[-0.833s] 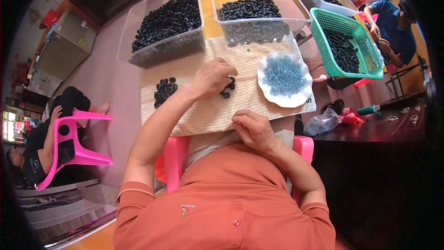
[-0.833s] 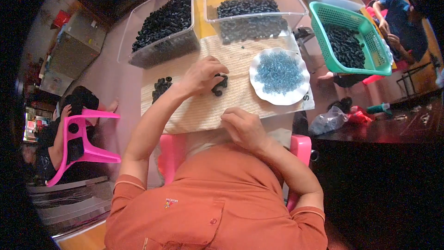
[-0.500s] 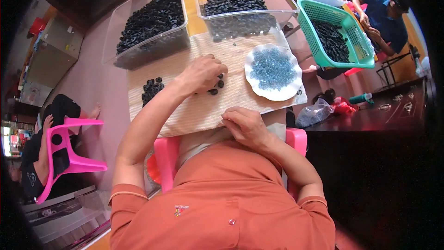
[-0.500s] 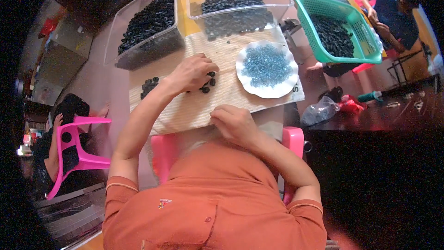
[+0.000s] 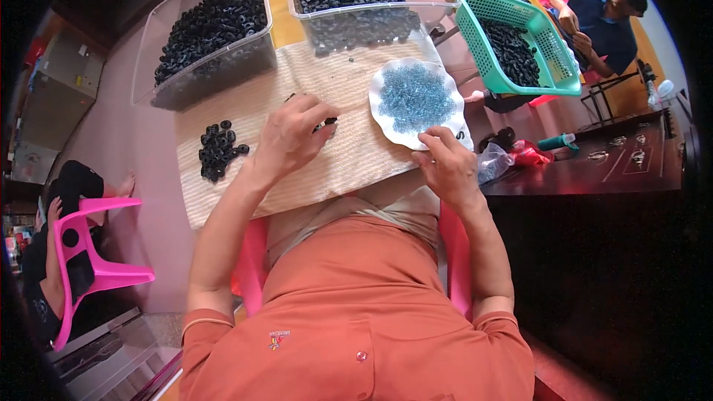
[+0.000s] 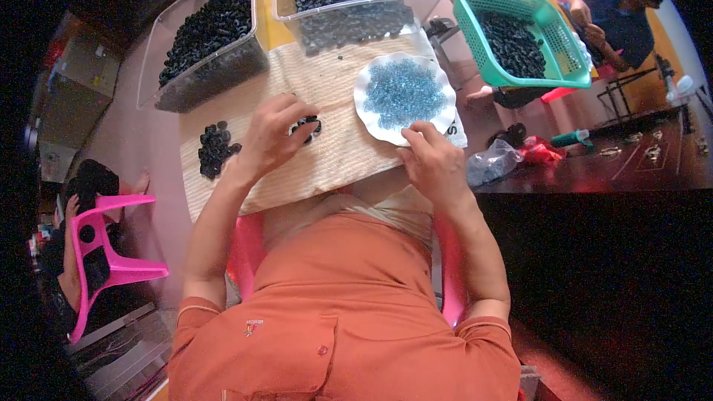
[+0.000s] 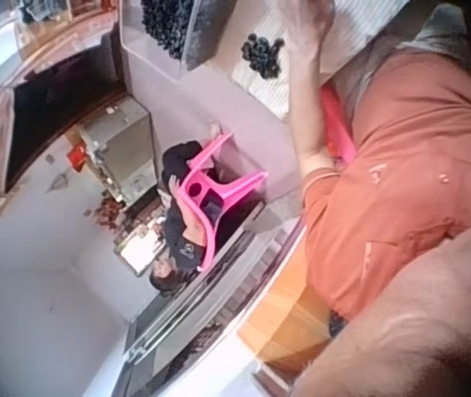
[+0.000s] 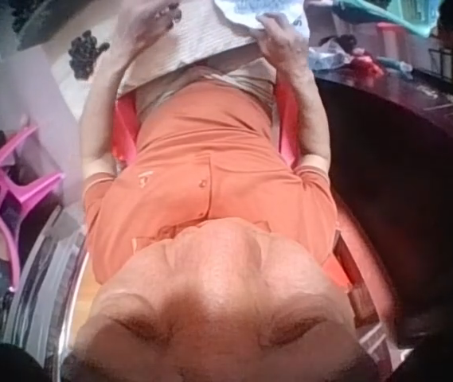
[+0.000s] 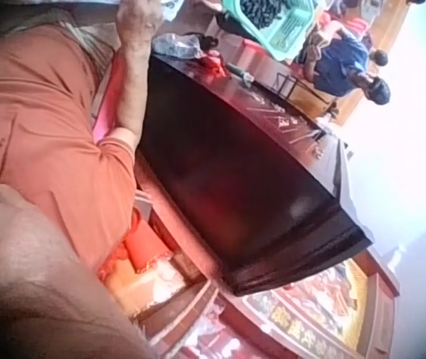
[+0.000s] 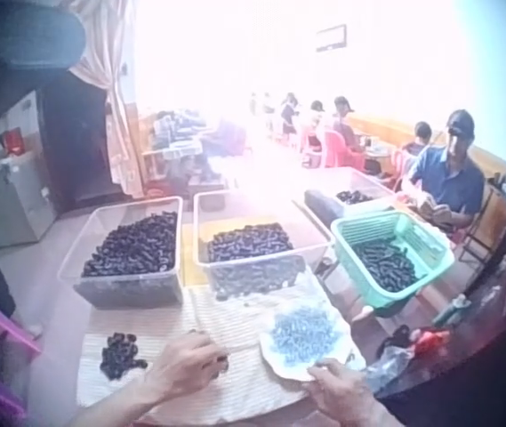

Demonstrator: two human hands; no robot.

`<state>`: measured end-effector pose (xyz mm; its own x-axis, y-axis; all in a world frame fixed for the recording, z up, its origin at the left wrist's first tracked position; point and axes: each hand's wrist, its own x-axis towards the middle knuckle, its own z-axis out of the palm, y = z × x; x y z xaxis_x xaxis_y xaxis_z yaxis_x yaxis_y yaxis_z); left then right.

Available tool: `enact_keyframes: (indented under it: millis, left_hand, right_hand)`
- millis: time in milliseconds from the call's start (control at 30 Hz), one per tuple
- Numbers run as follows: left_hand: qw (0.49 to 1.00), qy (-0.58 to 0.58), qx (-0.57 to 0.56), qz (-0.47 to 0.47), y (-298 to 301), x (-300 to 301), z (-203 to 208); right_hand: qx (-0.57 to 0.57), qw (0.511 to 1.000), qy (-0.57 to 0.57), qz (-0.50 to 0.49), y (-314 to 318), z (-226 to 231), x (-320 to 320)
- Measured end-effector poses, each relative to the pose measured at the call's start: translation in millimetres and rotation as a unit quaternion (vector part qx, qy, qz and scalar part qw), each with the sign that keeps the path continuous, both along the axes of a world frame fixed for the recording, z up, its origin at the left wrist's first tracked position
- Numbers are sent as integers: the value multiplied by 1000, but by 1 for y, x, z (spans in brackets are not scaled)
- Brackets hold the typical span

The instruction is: The person picks up small black plastic components and attaches tiny blue beads to them by hand.

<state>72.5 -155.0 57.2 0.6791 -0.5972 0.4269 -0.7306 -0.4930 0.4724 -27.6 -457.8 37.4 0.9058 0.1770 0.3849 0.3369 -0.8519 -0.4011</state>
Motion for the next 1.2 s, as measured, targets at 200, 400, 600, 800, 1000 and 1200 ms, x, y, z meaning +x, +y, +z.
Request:
enact_keyframes:
  millis: [200,400,600,800,1000,1200]
  left_hand:
    - [994,-7,-109,9,-8,-21,-17]
    - [993,13,-121,6,-9,-33,-19]
    - [988,42,-148,0,-13,-38,-26]
    - [987,45,-155,-11,-17,-43,-29]
    - [985,64,-159,-21,-23,-49,-34]
    - [984,56,-169,-28,-25,-51,-36]
  right_hand:
    - [-104,994,6,23,4,0,11]
    - [-138,990,22,29,6,-4,18]
    - [-86,994,19,64,-1,-9,19]
    - [-63,996,28,52,5,4,19]
    - [-61,995,27,68,1,-2,22]
    - [-49,995,24,79,1,0,22]
